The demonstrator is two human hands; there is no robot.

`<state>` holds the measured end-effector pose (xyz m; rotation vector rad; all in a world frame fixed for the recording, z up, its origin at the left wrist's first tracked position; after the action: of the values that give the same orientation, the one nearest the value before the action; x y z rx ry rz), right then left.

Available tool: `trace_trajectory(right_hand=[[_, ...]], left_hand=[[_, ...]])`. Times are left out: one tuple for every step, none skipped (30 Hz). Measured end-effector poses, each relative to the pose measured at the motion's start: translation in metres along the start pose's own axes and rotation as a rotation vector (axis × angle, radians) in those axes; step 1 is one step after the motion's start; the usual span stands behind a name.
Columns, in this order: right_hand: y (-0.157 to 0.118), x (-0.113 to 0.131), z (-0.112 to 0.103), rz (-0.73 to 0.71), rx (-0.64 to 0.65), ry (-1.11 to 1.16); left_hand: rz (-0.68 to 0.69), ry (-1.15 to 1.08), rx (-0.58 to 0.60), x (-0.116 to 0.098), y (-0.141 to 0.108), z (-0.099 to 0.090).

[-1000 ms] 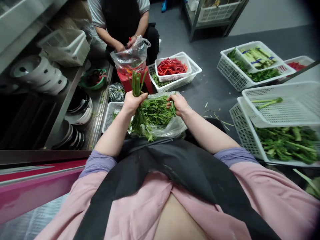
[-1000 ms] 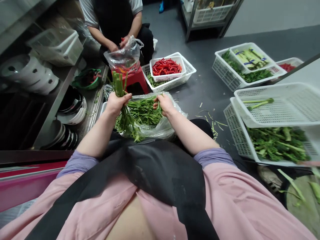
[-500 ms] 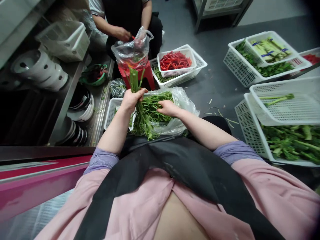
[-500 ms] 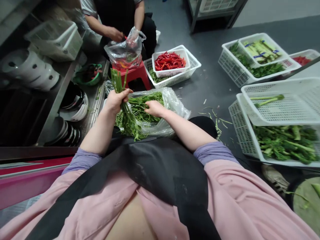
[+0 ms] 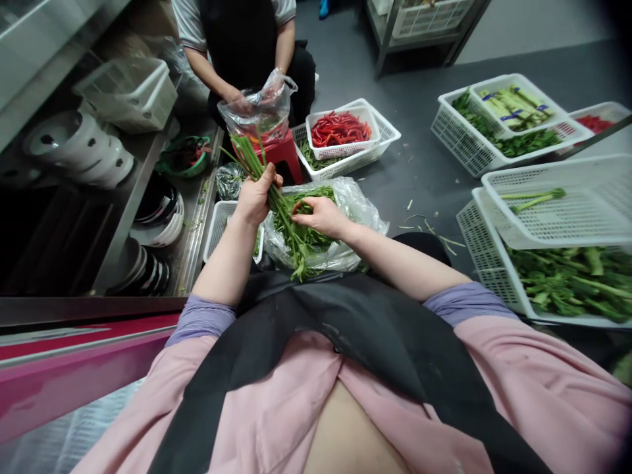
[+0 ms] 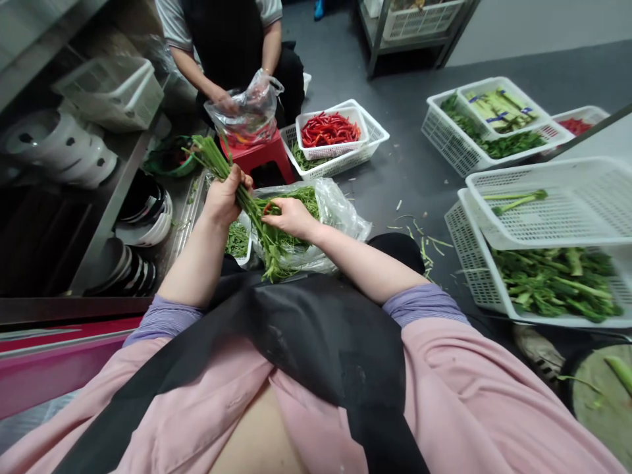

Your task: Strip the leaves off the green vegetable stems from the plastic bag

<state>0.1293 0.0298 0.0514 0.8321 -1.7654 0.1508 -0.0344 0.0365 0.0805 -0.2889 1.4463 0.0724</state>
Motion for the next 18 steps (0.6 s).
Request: trace_trajectory(right_hand=[[-0.001, 0.001, 0.000, 0.037, 0.007, 0.034], [-0.002, -0.001, -0.001, 0.087, 0.013, 0.084], [-0.003, -0.004, -0.003, 0.143, 0.023, 0.151], [-0.005, -0.008, -0.006, 0.196, 0.038, 0.224], [-0.006, -0.012, -0.010, 0.238, 0.057, 0.293], [-0.006, -0.017, -0.014, 0.264, 0.077, 0.345], [-0.005, -0.021, -0.018, 0.270, 0.098, 0.372], [-0.004, -0.025, -0.022, 0.262, 0.115, 0.372], [-0.002, -0.031, -0.024, 0.248, 0.124, 0.343], [-0.001, -0.037, -0.025, 0.234, 0.130, 0.279], [-0.002, -0.045, -0.024, 0.230, 0.146, 0.175], [-0.004, -0.055, -0.021, 0.234, 0.191, 0.035], [-0.009, -0.065, -0.015, 0.246, 0.276, -0.131], [-0.018, -0.077, -0.008, 0.270, 0.401, -0.312], [-0.029, -0.089, 0.000, 0.300, 0.554, -0.482], [-0.044, -0.099, 0.007, 0.333, 0.698, -0.617], [-0.059, -0.108, 0.012, 0.366, 0.805, -0.708], [-0.074, -0.114, 0.015, 0.388, 0.863, -0.748]], left_hand=[[0.007, 0.013, -0.003, 0.003, 0.000, 0.002], [0.012, 0.029, -0.001, 0.005, 0.000, 0.002], [0.013, 0.048, 0.012, 0.006, 0.000, 0.002], [0.012, 0.067, 0.037, 0.006, -0.001, 0.001], [0.008, 0.082, 0.071, 0.006, -0.001, 0.000], [0.002, 0.093, 0.108, 0.005, -0.002, -0.001], [-0.006, 0.097, 0.141, 0.004, -0.002, -0.002], [-0.015, 0.095, 0.163, 0.003, -0.002, -0.004], [-0.022, 0.085, 0.173, 0.002, -0.002, -0.006], [-0.025, 0.069, 0.172, 0.000, -0.001, -0.009], [-0.024, 0.053, 0.165, -0.002, 0.000, -0.013], [-0.023, 0.042, 0.153, -0.003, 0.002, -0.017], [-0.027, 0.039, 0.142, -0.004, 0.003, -0.023], [-0.039, 0.046, 0.132, -0.004, 0.004, -0.030], [-0.059, 0.056, 0.121, -0.002, 0.006, -0.037], [-0.086, 0.067, 0.110, 0.002, 0.007, -0.045], [-0.117, 0.072, 0.092, 0.006, 0.007, -0.051], [-0.146, 0.071, 0.070, 0.013, 0.008, -0.057]])
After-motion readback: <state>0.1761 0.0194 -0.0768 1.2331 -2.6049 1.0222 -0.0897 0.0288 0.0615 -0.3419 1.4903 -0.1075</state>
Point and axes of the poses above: each hand's wrist, its own y-axis towards the middle knuckle, its own z-axis out of the palm, x = y × z, the point moved 3 cm from there along y, towards the middle knuckle, and after that the axes turned 12 degrees about -z, right-handed, at the moved point
